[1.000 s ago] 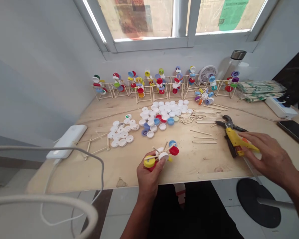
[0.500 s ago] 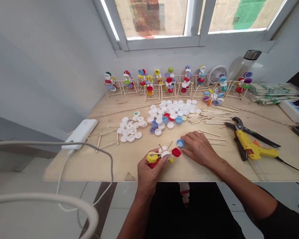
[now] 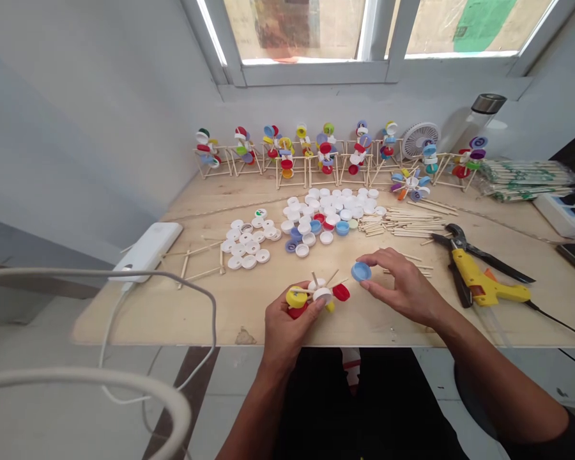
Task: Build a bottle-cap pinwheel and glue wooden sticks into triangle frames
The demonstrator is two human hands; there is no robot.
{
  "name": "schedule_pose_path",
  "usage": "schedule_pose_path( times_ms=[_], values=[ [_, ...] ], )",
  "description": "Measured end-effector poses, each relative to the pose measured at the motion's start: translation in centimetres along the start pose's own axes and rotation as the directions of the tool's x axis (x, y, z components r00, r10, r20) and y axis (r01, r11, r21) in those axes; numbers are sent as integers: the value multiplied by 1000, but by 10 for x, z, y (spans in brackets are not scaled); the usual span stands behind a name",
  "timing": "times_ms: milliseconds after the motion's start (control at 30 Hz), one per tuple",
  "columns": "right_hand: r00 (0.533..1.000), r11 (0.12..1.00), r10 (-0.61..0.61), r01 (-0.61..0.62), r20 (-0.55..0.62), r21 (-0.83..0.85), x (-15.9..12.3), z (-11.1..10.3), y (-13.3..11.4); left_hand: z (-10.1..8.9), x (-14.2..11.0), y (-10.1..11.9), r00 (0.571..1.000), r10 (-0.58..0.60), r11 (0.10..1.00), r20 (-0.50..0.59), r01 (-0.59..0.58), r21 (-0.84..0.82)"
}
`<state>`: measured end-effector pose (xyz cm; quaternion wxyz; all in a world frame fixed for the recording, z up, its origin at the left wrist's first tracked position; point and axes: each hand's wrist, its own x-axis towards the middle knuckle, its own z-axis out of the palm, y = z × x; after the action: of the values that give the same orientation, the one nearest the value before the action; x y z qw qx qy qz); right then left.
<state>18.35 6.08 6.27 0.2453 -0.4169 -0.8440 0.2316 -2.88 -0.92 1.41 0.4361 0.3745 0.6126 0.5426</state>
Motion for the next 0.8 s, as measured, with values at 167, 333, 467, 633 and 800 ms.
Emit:
schedule_pose_path(
  times_ms=[167,333,467,633,800],
  values=[
    [998,999,-51,51,31,17,-1,-1,-11,1,-1,4,1000,-7,1000,21,7,11],
    [996,997,-75,75,55,2,3,-1,-15,1,0,4,999,-12,1000,45,12,17],
    [988,993,-110,114,105,-27,5,-1,-16,0,0,1,998,15,1000,55,-16,17],
    [978,987,-140,150,152,-56,7,1,-12,0,0,1,998,11,1000,67,-12,16],
    [967,982,-161,176,197,-64,8,1,-11,-1,-1,3,995,9,1000,101,-11,23]
  ],
)
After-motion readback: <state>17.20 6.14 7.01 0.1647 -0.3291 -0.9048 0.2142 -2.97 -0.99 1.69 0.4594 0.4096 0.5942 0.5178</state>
